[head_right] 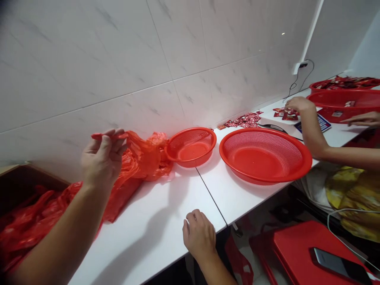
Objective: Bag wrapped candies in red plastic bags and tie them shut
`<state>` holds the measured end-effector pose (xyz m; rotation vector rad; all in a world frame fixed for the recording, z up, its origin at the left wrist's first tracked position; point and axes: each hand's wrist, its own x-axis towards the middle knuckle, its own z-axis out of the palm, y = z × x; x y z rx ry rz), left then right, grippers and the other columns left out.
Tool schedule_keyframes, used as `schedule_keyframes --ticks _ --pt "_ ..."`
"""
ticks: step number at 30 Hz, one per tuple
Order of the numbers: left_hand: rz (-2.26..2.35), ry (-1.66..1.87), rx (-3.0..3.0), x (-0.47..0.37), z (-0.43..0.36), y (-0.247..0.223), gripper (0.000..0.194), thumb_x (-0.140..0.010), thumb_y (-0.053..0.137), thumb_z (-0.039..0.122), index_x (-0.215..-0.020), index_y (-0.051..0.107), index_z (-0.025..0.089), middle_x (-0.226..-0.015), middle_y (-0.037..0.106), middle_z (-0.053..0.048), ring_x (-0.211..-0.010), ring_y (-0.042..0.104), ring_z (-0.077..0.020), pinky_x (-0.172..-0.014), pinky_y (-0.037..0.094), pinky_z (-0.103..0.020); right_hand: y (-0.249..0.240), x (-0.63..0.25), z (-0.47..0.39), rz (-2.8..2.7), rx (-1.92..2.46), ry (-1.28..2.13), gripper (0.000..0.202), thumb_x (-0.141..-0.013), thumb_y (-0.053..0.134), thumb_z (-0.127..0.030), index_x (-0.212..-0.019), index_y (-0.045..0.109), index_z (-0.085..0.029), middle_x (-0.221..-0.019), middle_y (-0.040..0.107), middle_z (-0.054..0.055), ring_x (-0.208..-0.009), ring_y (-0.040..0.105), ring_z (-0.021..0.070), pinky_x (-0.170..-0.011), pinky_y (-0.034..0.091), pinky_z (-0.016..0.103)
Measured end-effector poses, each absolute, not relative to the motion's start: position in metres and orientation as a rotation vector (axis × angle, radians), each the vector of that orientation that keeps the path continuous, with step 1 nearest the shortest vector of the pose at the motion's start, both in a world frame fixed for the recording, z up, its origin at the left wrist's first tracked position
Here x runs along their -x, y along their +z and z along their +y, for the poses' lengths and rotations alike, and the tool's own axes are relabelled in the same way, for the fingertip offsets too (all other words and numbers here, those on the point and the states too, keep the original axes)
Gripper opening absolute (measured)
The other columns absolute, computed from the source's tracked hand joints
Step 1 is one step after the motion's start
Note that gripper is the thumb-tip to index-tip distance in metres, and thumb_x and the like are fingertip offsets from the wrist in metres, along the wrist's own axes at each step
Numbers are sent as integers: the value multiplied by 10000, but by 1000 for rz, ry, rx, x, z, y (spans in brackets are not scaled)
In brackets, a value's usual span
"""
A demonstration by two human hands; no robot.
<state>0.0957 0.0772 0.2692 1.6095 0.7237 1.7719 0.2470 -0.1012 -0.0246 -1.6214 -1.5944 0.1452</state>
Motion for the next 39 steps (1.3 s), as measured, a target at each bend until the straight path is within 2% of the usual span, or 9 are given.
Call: schedule_keyframes --ticks 6,12,18,20,26,29,32,35,39 --pt "751 1535 -1479 -103 15 223 301 -911 818 434 -1090 800 192 -1203 801 -110 -999 790 -210 -836 661 -306 -27 -248 -101 -1543 1568 107 331 -1011 524 -267 -1324 576 -175 -1010 731 78 -867 720 239 -730 518 341" --pt "865 1334 -1441 -91 -22 168 323 -955 762 452 -1150 816 200 -1312 761 -134 -1088 771 -256 -904 670 -372 -21 -257 -117 -1174 1291 281 172 -1036 542 -383 -1044 570 -214 -788 642 1 -587 601 144 -563 503 267" --pt "957 1326 -1446 -81 -57 137 353 -977 725 473 -1213 812 226 -1349 743 -127 -1304 677 -307 -1023 641 -433 42 -246 -123 -1268 1149 252 902 -880 543 -843 -1466 495 -160 -1211 596 158 -944 652 257 -699 606 384" --pt "974 1359 -1481 -73 -67 131 310 -988 713 449 -1199 818 246 -1388 723 -115 -1358 642 -308 -1072 615 -442 57 -234 -121 -1354 1176 249 972 -850 560 -871 -1514 462 -168 -1317 546 190 -1066 639 302 -795 623 452" --pt "1051 1427 -1479 -49 -94 108 270 -1010 682 405 -1200 816 269 -1514 637 -92 -1434 580 -304 -1210 499 -484 55 -193 -115 -1476 1313 260 674 -892 766 -445 -1469 477 -252 -1360 552 157 -1247 591 316 -1035 567 545" --pt "1068 1461 -1417 -41 -103 96 277 -1017 669 411 -1206 809 265 -1519 631 -94 -1431 583 -306 -1206 501 -498 46 -183 -109 -1496 1231 180 545 -898 768 -370 -1377 546 -237 -1351 562 156 -1243 591 307 -1031 562 525" --pt "1069 1492 -1415 -30 -104 90 261 -1019 667 410 -1184 808 264 -1506 639 -93 -1406 603 -302 -1185 522 -500 42 -186 -104 -1527 1216 207 116 -989 635 -275 -1094 651 -228 -1117 651 100 -1057 641 252 -917 569 439" --pt "1136 1562 -1390 -8 -95 90 267 -1010 672 434 -1143 802 242 -1499 641 -94 -1381 618 -293 -1137 566 -468 41 -201 -101 -1443 1295 395 136 -1028 578 -305 -939 642 -224 -875 663 34 -838 635 202 -785 540 360" --pt "1312 1629 -1293 33 -75 94 373 -993 659 517 -1090 768 174 -1394 702 -137 -1143 723 -265 -915 662 -399 41 -228 -98 -1079 1275 648 248 -985 662 -455 -962 614 -212 -852 692 25 -788 664 186 -763 544 333"
